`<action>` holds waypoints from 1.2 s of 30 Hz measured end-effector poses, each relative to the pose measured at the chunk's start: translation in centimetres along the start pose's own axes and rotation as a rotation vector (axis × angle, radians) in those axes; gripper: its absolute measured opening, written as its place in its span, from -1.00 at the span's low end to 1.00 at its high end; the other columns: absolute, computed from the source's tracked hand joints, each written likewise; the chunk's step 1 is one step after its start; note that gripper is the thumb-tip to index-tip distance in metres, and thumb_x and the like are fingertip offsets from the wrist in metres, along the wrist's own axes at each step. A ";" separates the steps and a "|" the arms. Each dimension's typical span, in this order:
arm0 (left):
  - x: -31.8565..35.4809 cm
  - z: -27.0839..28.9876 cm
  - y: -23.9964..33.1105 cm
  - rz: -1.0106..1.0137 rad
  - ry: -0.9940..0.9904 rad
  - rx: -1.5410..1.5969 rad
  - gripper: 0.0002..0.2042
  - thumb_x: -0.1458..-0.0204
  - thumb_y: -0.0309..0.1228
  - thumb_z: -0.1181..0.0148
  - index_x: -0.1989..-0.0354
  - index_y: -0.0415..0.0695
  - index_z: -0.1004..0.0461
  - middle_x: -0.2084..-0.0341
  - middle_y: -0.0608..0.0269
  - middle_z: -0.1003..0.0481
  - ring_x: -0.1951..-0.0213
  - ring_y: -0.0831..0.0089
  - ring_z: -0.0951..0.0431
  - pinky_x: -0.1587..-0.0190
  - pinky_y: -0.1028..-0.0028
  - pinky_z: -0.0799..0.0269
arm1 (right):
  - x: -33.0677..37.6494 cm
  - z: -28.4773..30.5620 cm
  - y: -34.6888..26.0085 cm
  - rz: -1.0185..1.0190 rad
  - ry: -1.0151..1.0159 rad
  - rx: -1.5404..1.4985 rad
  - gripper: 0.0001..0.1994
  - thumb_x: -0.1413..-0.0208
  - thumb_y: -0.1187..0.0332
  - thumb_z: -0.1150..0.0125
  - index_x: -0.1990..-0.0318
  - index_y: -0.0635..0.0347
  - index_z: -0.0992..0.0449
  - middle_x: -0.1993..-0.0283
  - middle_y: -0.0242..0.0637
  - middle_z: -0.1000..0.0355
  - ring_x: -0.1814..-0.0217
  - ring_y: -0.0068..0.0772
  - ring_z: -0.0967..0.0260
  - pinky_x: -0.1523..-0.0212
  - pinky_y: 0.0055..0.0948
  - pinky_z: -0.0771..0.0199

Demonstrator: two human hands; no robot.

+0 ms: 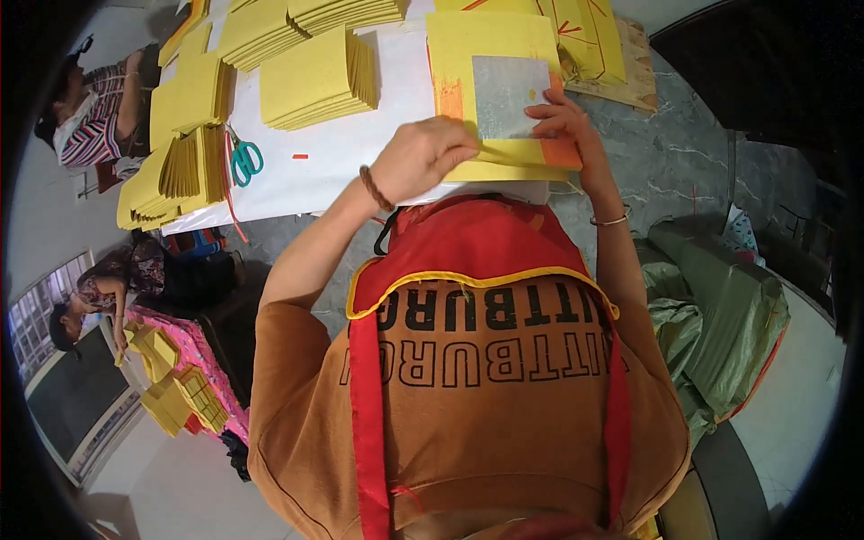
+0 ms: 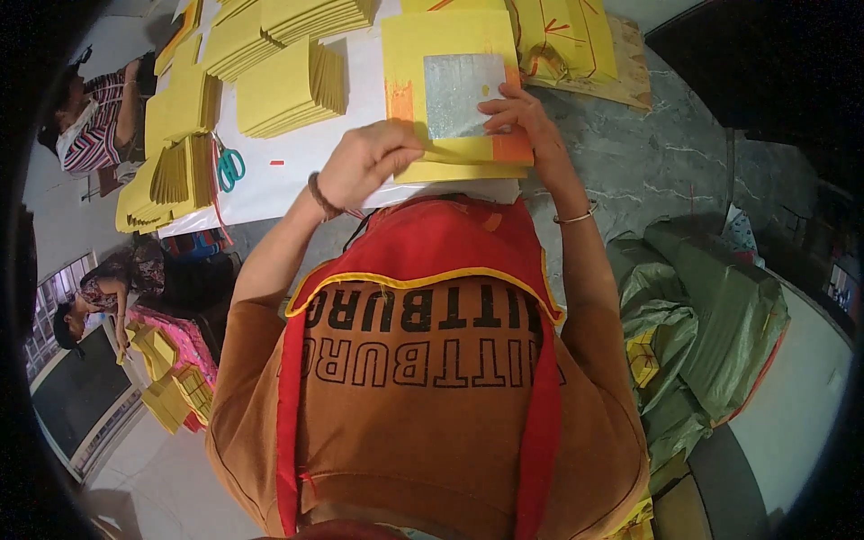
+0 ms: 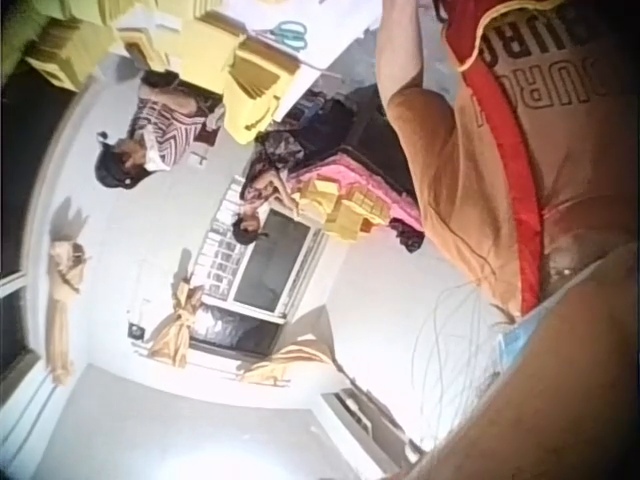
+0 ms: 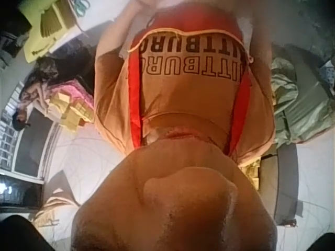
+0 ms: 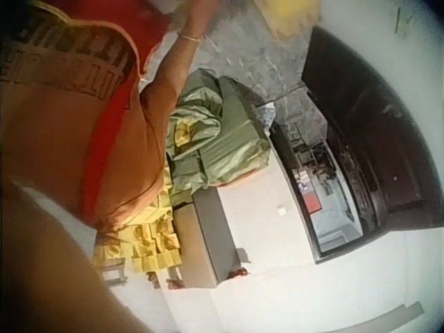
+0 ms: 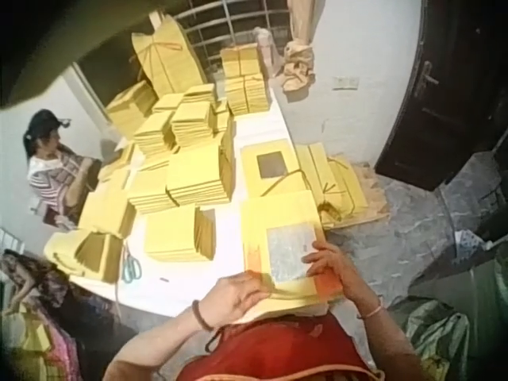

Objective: Fold and organize stacks of yellow paper folders on a work table.

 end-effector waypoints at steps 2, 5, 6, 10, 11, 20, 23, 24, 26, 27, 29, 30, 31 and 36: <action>-0.7 0.5 -1.1 0.322 -0.226 0.243 -0.84 -0.02 -0.41 -0.14 0.32 -0.26 -0.48 0.53 0.25 -0.46 0.46 0.53 -0.42 0.35 0.52 -0.34 | -0.1 0.2 0.4 -0.020 -0.009 -0.051 -0.45 -0.28 0.07 0.51 0.28 0.20 -0.49 0.02 -0.23 -0.40 -0.31 -0.28 0.04 -0.20 -0.35 -0.10; -1.3 0.7 -2.7 0.303 -0.271 0.425 -0.83 -0.04 -0.39 -0.14 0.33 -0.28 -0.49 0.52 0.33 -0.48 0.43 0.69 -0.36 0.35 0.60 -0.31 | -0.2 -0.1 0.6 -0.045 0.012 -0.173 -0.39 -0.27 -0.01 0.56 0.26 0.20 -0.48 0.03 -0.20 -0.39 -0.31 -0.29 0.04 -0.19 -0.35 -0.13; -1.7 1.1 -2.6 0.357 -0.335 0.394 -0.82 -0.05 -0.39 -0.13 0.30 -0.27 -0.50 0.51 0.37 -0.46 0.42 0.68 -0.36 0.33 0.60 -0.30 | -0.2 0.0 0.7 -0.043 0.009 -0.175 -0.39 -0.27 -0.01 0.56 0.26 0.20 -0.48 0.03 -0.20 -0.39 -0.31 -0.29 0.04 -0.19 -0.35 -0.13; -2.2 1.2 -3.0 0.344 -0.371 0.454 -0.81 -0.07 -0.36 -0.12 0.32 -0.26 -0.50 0.52 0.41 -0.44 0.41 0.70 -0.35 0.30 0.62 -0.28 | -0.2 0.1 0.7 -0.062 -0.013 -0.143 -0.31 -0.23 -0.10 0.64 0.19 0.23 -0.47 0.02 -0.19 -0.38 -0.32 -0.27 0.07 -0.27 -0.27 0.07; -2.2 1.2 -3.2 0.346 -0.369 0.454 -0.81 -0.07 -0.36 -0.12 0.32 -0.26 -0.50 0.52 0.41 -0.44 0.41 0.70 -0.35 0.30 0.62 -0.28 | -0.2 0.1 0.6 -0.059 0.000 -0.144 -0.31 -0.21 -0.14 0.59 0.17 0.22 -0.47 0.03 -0.19 -0.39 -0.33 -0.29 0.06 -0.23 -0.30 -0.06; -1.8 0.9 -4.2 0.362 -0.309 0.581 -0.81 -0.09 -0.36 -0.10 0.29 -0.24 -0.50 0.50 0.44 -0.43 0.41 0.73 -0.32 0.32 0.66 -0.27 | 0.0 0.5 -0.2 -0.021 -0.105 0.124 -0.70 0.12 0.44 -0.27 0.14 0.11 -0.50 -0.05 -0.41 -0.33 -0.32 -0.32 0.03 -0.26 -0.33 0.00; -1.4 1.6 -4.3 0.398 -0.341 0.543 -0.74 -0.05 -0.33 -0.13 0.14 -0.20 -0.46 0.31 0.35 -0.48 0.28 0.63 -0.41 0.19 0.59 -0.32 | -0.2 0.7 0.6 0.061 -0.091 0.196 -0.78 0.05 0.45 -0.20 0.18 0.14 -0.52 -0.05 -0.38 -0.33 -0.29 -0.32 -0.03 -0.23 -0.35 -0.06; -1.2 2.2 -3.9 0.249 -0.267 0.686 -0.66 -0.01 -0.32 -0.15 0.04 -0.16 -0.40 0.21 0.32 -0.45 0.20 0.58 -0.40 0.14 0.54 -0.31 | -0.2 0.5 0.6 0.062 -0.093 0.196 -0.78 0.05 0.45 -0.20 0.18 0.14 -0.52 -0.05 -0.38 -0.33 -0.29 -0.32 -0.03 -0.23 -0.35 -0.06; -0.7 3.4 -3.8 -0.044 -0.156 0.472 -0.44 0.08 -0.31 -0.22 -0.16 -0.04 -0.23 -0.01 0.22 -0.36 -0.05 0.33 -0.30 -0.04 0.35 -0.20 | -0.1 0.1 0.7 -0.103 0.080 -0.052 -0.82 0.03 0.46 -0.17 0.22 0.15 -0.53 -0.01 -0.33 -0.37 -0.25 -0.30 -0.11 -0.19 -0.35 -0.15; -0.8 3.0 -3.7 -0.045 -0.151 0.473 -0.44 0.08 -0.31 -0.22 -0.16 -0.04 -0.23 -0.01 0.22 -0.36 -0.05 0.33 -0.30 -0.04 0.35 -0.20 | -0.1 -0.1 0.6 -0.102 0.075 -0.049 -0.82 0.03 0.46 -0.17 0.22 0.15 -0.53 -0.01 -0.33 -0.37 -0.25 -0.30 -0.11 -0.19 -0.35 -0.15; -0.9 1.5 -3.6 -0.055 -0.017 -0.231 -0.48 0.14 -0.38 -0.22 -0.10 0.02 -0.32 0.02 0.16 -0.38 -0.08 0.22 -0.25 -0.09 0.29 -0.13 | -0.2 -0.1 0.6 -0.138 0.117 -0.060 -0.82 0.02 0.46 -0.17 0.21 0.16 -0.52 0.00 -0.30 -0.38 -0.21 -0.29 -0.16 -0.15 -0.36 -0.20; -1.2 1.1 -3.7 -0.122 0.021 -0.364 -0.52 0.18 -0.47 -0.18 -0.03 0.08 -0.39 0.05 0.18 -0.38 -0.04 0.20 -0.28 -0.04 0.29 -0.17 | -0.3 0.2 0.7 -0.132 0.112 -0.058 -0.82 0.02 0.46 -0.17 0.21 0.16 -0.52 0.00 -0.30 -0.38 -0.21 -0.29 -0.16 -0.15 -0.36 -0.20; -1.1 0.8 -3.9 -0.121 0.027 -0.369 -0.52 0.18 -0.47 -0.18 -0.03 0.08 -0.39 0.05 0.18 -0.38 -0.04 0.20 -0.28 -0.04 0.29 -0.17 | -0.5 0.7 0.7 -0.019 0.074 0.039 -0.81 0.04 0.45 -0.19 0.21 0.15 -0.52 -0.01 -0.32 -0.38 -0.19 -0.27 -0.18 -0.15 -0.35 -0.20; -0.3 1.2 -1.6 -0.242 0.166 -0.583 -0.54 0.19 -0.59 0.03 0.06 0.13 -0.46 0.09 0.32 -0.41 0.10 0.33 -0.35 0.15 0.37 -0.22 | -0.7 0.9 -2.9 0.335 0.135 0.515 -0.75 0.11 0.42 -0.23 0.19 0.05 -0.51 0.00 -0.38 -0.39 -0.16 -0.22 -0.22 -0.11 -0.30 -0.17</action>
Point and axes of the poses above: each hand's wrist, its own x-axis away from the middle knuckle, its own z-axis out of the back of the hand, y = z × x, the point moved 2 cm from there along -x, towards the middle knuckle
